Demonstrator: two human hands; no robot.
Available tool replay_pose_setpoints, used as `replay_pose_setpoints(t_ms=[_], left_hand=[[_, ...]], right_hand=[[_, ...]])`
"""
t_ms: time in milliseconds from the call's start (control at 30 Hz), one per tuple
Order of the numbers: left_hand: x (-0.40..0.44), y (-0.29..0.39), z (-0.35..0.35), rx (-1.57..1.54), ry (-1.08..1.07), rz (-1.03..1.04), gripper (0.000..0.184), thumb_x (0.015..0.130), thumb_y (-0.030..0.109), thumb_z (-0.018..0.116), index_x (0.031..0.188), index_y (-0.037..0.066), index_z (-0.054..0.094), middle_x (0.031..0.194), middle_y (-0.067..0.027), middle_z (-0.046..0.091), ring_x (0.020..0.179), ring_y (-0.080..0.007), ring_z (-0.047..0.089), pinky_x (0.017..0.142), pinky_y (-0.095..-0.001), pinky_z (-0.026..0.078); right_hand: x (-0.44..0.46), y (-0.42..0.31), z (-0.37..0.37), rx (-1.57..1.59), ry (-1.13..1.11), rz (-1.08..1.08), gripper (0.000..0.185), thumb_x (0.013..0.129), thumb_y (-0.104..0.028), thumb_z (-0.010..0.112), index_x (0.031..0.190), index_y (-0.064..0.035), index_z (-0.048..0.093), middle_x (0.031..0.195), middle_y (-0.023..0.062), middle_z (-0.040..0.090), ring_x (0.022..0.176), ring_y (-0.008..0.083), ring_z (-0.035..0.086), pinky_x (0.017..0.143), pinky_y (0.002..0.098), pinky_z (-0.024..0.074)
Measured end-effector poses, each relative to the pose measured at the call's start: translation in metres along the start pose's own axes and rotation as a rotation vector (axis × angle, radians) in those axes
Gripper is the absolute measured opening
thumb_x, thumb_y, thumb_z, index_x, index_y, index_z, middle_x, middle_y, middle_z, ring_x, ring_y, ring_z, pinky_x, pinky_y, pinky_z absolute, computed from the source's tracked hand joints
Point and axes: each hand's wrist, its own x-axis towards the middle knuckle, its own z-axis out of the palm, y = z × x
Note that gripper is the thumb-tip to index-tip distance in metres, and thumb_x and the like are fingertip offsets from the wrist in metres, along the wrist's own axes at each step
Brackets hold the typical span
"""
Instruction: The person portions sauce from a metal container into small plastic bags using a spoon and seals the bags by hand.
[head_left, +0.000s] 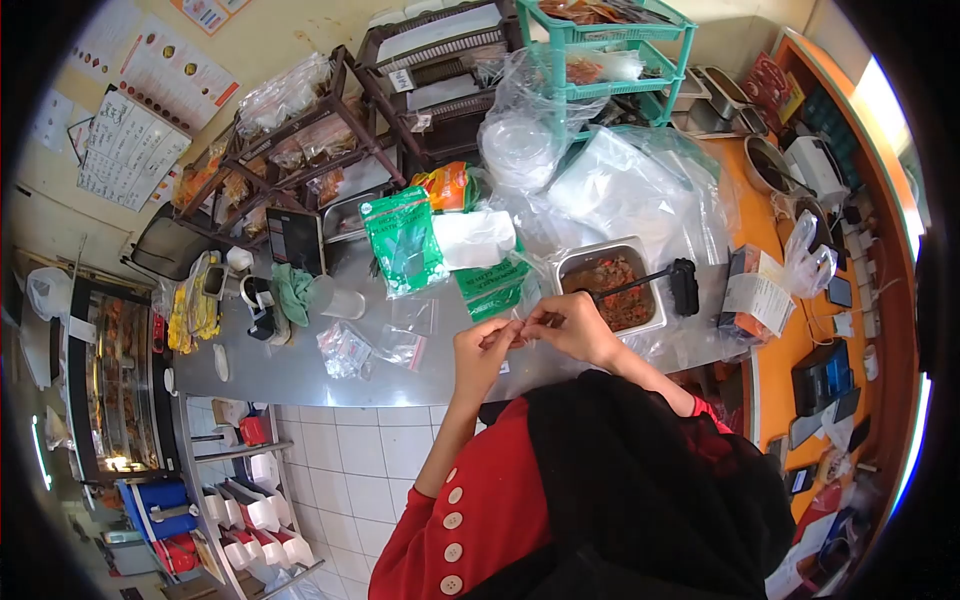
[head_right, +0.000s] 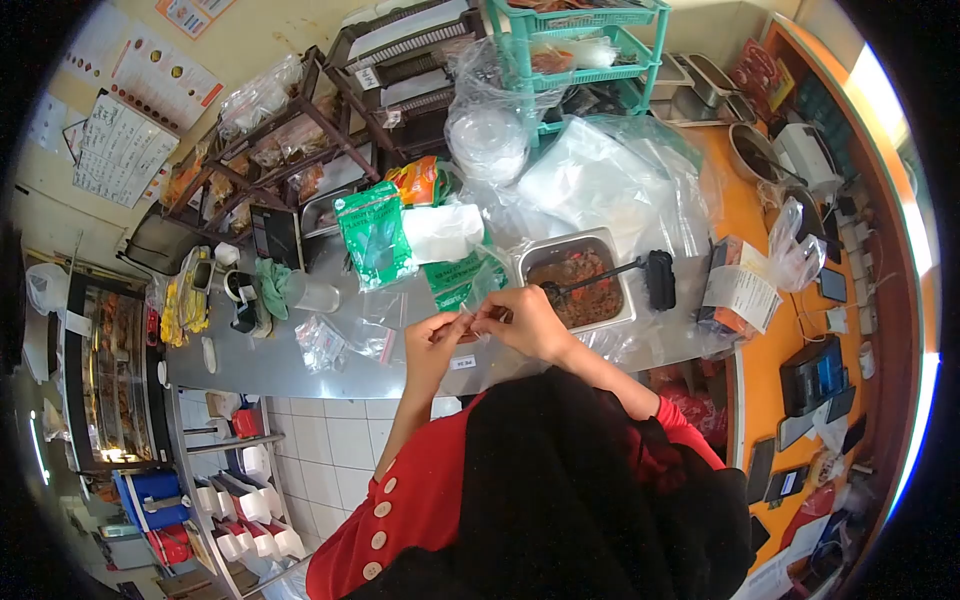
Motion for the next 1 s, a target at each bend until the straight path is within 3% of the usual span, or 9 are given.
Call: replay_pose_setpoints(t_ms=[67, 167, 300, 400, 533, 700, 833, 933, 1000], left_hand=[[0.002, 0.005, 0.015, -0.038, -0.013, -0.024, 0.011, 0.085, 0.008, 0.065, 0.089, -0.003, 0.065, 0.080, -0.0092, 0.068, 0.068, -0.0146, 0.067, 0.060, -0.0265, 0.053], [-0.006, 0.015, 0.040, 0.769, 0.072, 0.433, 0.009, 0.082, 0.005, 0.063, 0.077, 0.001, 0.059, 0.067, -0.0088, 0.061, 0.055, -0.0198, 0.062, 0.052, -0.0309, 0.048], [-0.012, 0.045, 0.063, 0.844, 0.113, 0.341, 0.013, 0.080, 0.003, 0.061, 0.073, 0.004, 0.050, 0.062, -0.0095, 0.055, 0.051, -0.0225, 0.058, 0.047, -0.0351, 0.043], [0.000, 0.038, 0.074, 0.758, 0.144, 0.322, 0.018, 0.077, 0.001, 0.062, 0.072, 0.005, 0.045, 0.067, -0.0060, 0.053, 0.054, -0.0164, 0.053, 0.051, -0.0286, 0.042], [0.041, 0.041, 0.082, -0.192, -0.025, -0.038, 0.025, 0.073, -0.003, 0.063, 0.074, 0.007, 0.041, 0.076, -0.0005, 0.037, 0.069, -0.0102, 0.036, 0.066, -0.0203, 0.035], [0.068, 0.076, 0.098, 0.546, -0.163, 0.749, 0.025, 0.072, 0.002, 0.067, 0.095, 0.007, 0.057, 0.108, -0.0072, 0.055, 0.105, -0.0223, 0.052, 0.098, -0.0402, 0.035], [0.079, 0.085, 0.113, 0.486, -0.518, 0.750, 0.045, 0.071, 0.009, 0.072, 0.115, 0.012, 0.061, 0.134, -0.0069, 0.051, 0.132, -0.0279, 0.040, 0.112, -0.0563, 0.014], [0.086, 0.068, 0.111, 0.523, -0.458, 0.770, 0.049, 0.068, 0.008, 0.076, 0.115, 0.012, 0.061, 0.118, -0.0051, 0.061, 0.115, -0.0269, 0.054, 0.108, -0.0493, 0.028], [0.090, 0.055, 0.105, 0.489, -0.365, 0.791, 0.049, 0.069, 0.003, 0.076, 0.115, 0.009, 0.061, 0.108, -0.0049, 0.065, 0.101, -0.0227, 0.061, 0.102, -0.0418, 0.038]], right_hand=[[-0.009, -0.007, -0.011, -0.132, 0.002, -0.089, 0.011, 0.078, -0.011, 0.068, 0.077, -0.0013, 0.063, 0.066, 0.0127, 0.064, 0.055, 0.0237, 0.062, 0.053, 0.0326, 0.0491], [-0.022, -0.005, -0.021, -0.501, 0.010, -0.345, 0.011, 0.077, -0.010, 0.062, 0.071, -0.0049, 0.054, 0.059, 0.0128, 0.058, 0.051, 0.0299, 0.059, 0.049, 0.0385, 0.0467], [-0.020, -0.008, -0.051, -0.669, 0.232, -0.560, 0.016, 0.069, -0.008, 0.065, 0.066, -0.0071, 0.050, 0.054, 0.0090, 0.051, 0.049, 0.0277, 0.055, 0.046, 0.0383, 0.0443], [-0.023, -0.020, -0.055, -0.575, 0.318, -0.471, 0.017, 0.068, -0.007, 0.069, 0.067, -0.0053, 0.052, 0.056, 0.0068, 0.053, 0.050, 0.0245, 0.057, 0.046, 0.0343, 0.0441], [-0.027, -0.025, -0.075, -0.412, 0.305, -0.354, 0.018, 0.072, -0.014, 0.072, 0.070, -0.0042, 0.056, 0.059, 0.0082, 0.059, 0.052, 0.0236, 0.061, 0.047, 0.0315, 0.0461], [-0.028, -0.040, -0.118, -0.550, 0.383, -0.210, 0.024, 0.075, -0.015, 0.069, 0.059, -0.0019, 0.056, 0.049, 0.0072, 0.055, 0.044, 0.0178, 0.058, 0.045, 0.0267, 0.0435], [-0.034, -0.040, -0.130, 0.220, 0.296, 0.109, 0.026, 0.085, -0.013, 0.059, 0.063, 0.0013, 0.058, 0.051, 0.0026, 0.054, 0.045, 0.0086, 0.052, 0.044, 0.0227, 0.0394], [-0.036, -0.027, -0.132, 0.381, 0.201, 0.224, 0.027, 0.092, -0.016, 0.055, 0.072, 0.0022, 0.060, 0.059, 0.0014, 0.055, 0.053, 0.0069, 0.051, 0.052, 0.0215, 0.0411], [-0.041, -0.011, -0.131, 0.201, 0.377, 0.125, 0.025, 0.091, -0.019, 0.058, 0.077, 0.0018, 0.061, 0.066, 0.0034, 0.057, 0.063, 0.0102, 0.055, 0.060, 0.0246, 0.0435]])
